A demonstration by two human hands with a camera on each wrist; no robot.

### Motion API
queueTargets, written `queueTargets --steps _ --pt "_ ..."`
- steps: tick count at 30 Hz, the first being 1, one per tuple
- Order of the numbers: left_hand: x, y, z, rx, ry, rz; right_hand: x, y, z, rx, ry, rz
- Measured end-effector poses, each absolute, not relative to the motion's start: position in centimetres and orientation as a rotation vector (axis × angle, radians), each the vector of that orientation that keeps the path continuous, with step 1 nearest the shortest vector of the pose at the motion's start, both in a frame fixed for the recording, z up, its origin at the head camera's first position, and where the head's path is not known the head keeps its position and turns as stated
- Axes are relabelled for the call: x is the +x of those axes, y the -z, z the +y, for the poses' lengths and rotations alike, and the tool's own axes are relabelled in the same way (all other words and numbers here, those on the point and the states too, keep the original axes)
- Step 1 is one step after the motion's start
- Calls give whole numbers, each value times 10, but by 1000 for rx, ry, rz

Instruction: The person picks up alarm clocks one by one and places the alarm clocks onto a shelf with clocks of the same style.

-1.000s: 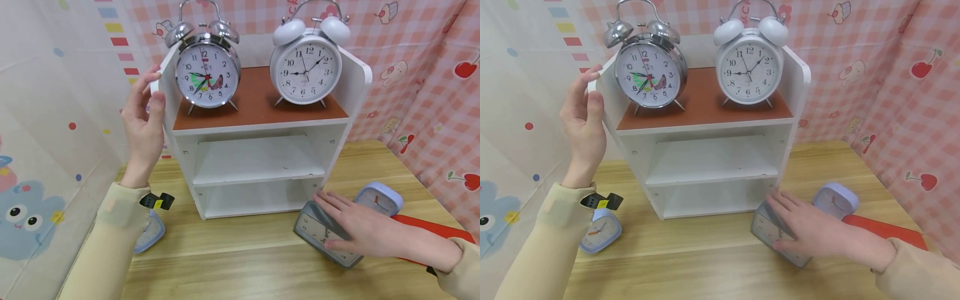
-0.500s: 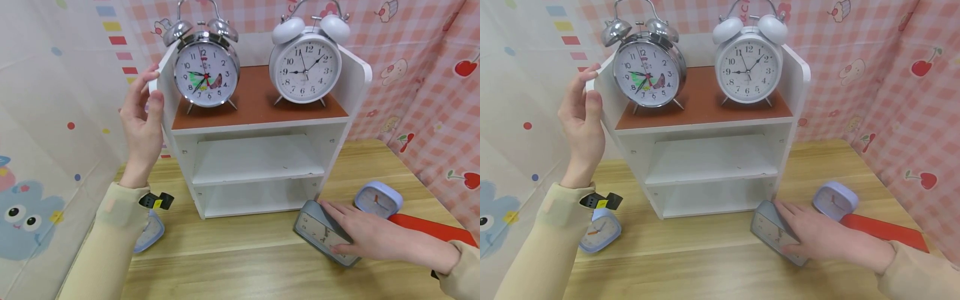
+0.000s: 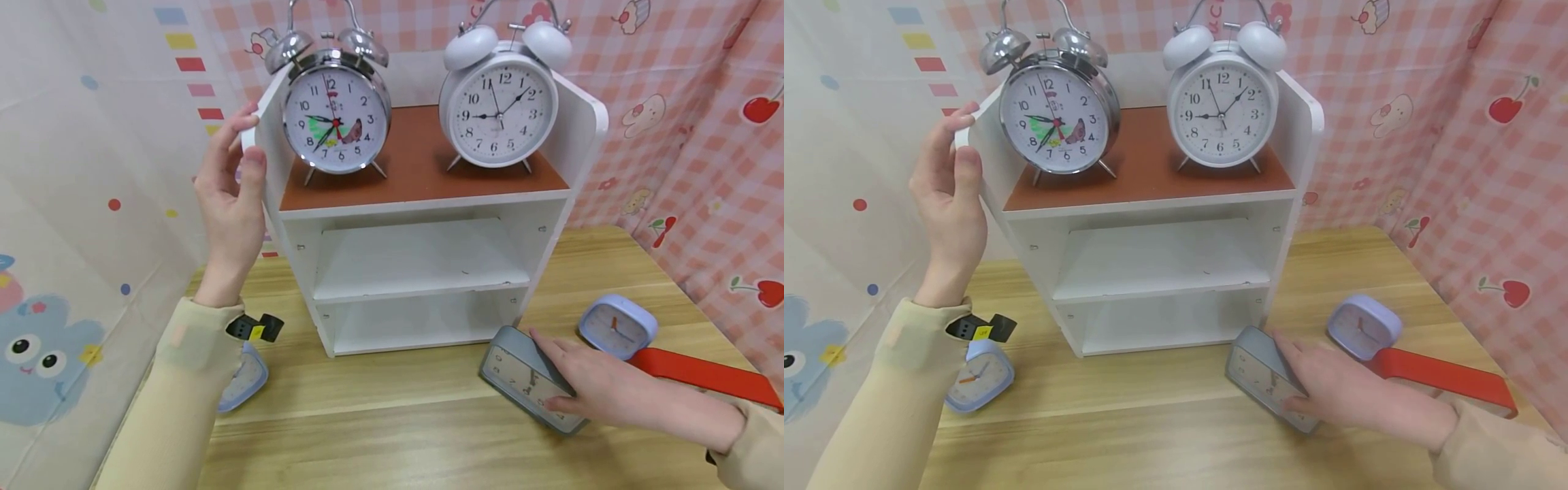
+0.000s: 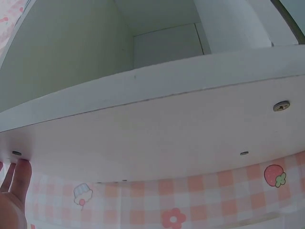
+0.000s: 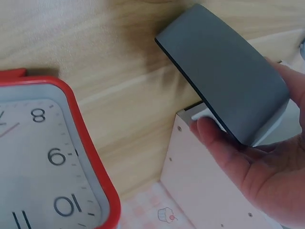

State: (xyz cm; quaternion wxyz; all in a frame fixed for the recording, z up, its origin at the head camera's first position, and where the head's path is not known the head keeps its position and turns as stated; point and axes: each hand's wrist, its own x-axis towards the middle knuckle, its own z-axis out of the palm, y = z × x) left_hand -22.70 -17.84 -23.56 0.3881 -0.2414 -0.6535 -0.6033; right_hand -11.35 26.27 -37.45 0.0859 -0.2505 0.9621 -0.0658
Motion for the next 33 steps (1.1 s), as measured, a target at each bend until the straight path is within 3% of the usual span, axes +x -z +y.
queueTargets --steps 33 --pt "-225 235 -178 -608 1522 -1682 -104 396 258 -630 501 3067"
